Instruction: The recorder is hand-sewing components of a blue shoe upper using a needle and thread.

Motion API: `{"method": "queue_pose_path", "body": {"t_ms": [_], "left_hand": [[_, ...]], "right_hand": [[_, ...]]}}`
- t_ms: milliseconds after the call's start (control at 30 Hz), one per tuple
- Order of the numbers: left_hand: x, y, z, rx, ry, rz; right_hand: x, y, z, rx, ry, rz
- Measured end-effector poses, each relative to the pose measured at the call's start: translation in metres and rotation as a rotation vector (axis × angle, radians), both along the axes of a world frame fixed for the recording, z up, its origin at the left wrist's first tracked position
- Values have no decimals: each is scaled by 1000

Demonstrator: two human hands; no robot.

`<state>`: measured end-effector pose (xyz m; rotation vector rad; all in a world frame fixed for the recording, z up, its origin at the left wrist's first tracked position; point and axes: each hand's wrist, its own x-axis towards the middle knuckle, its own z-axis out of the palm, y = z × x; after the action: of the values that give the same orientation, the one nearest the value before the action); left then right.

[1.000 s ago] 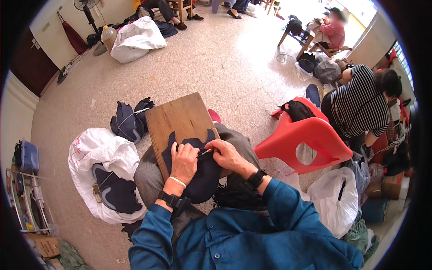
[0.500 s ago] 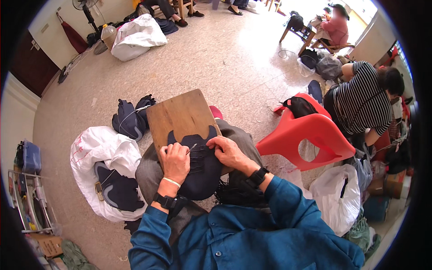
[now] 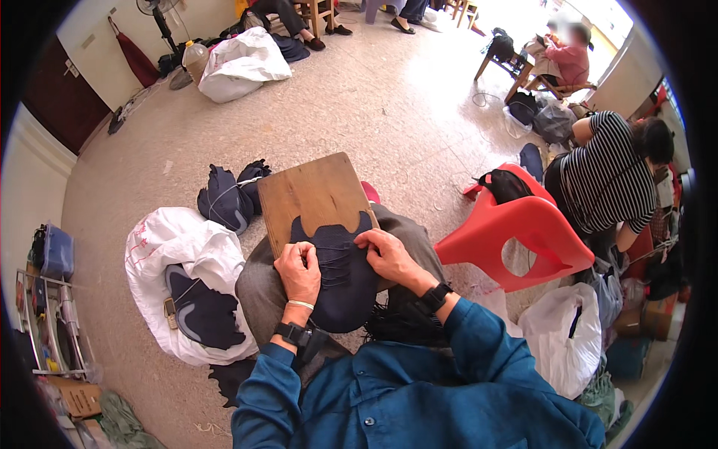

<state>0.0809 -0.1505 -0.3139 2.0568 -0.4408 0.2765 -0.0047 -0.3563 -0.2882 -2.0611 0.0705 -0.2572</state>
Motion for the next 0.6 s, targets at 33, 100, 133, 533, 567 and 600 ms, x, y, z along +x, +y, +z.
{"method": "queue_pose_path", "body": {"t_ms": [33,100,133,533,567,600], "left_hand": [[0,2,2,0,-3,3],[1,7,5,-5,9,-115],[2,7,11,-5,8,-114],[10,23,39,-641,732,-290],[10,22,41,-641,732,-292],[10,20,42,-708,730,-248]], "right_hand": [[0,1,1,-3,-2,5],[0,2,2,-5,-8,14],[0,1,3,-7,0,11],[-3,2,4,-43,-16,6],[-3,1,5,-49,-21,8],[-3,1,5,-50,-22,6]]}}
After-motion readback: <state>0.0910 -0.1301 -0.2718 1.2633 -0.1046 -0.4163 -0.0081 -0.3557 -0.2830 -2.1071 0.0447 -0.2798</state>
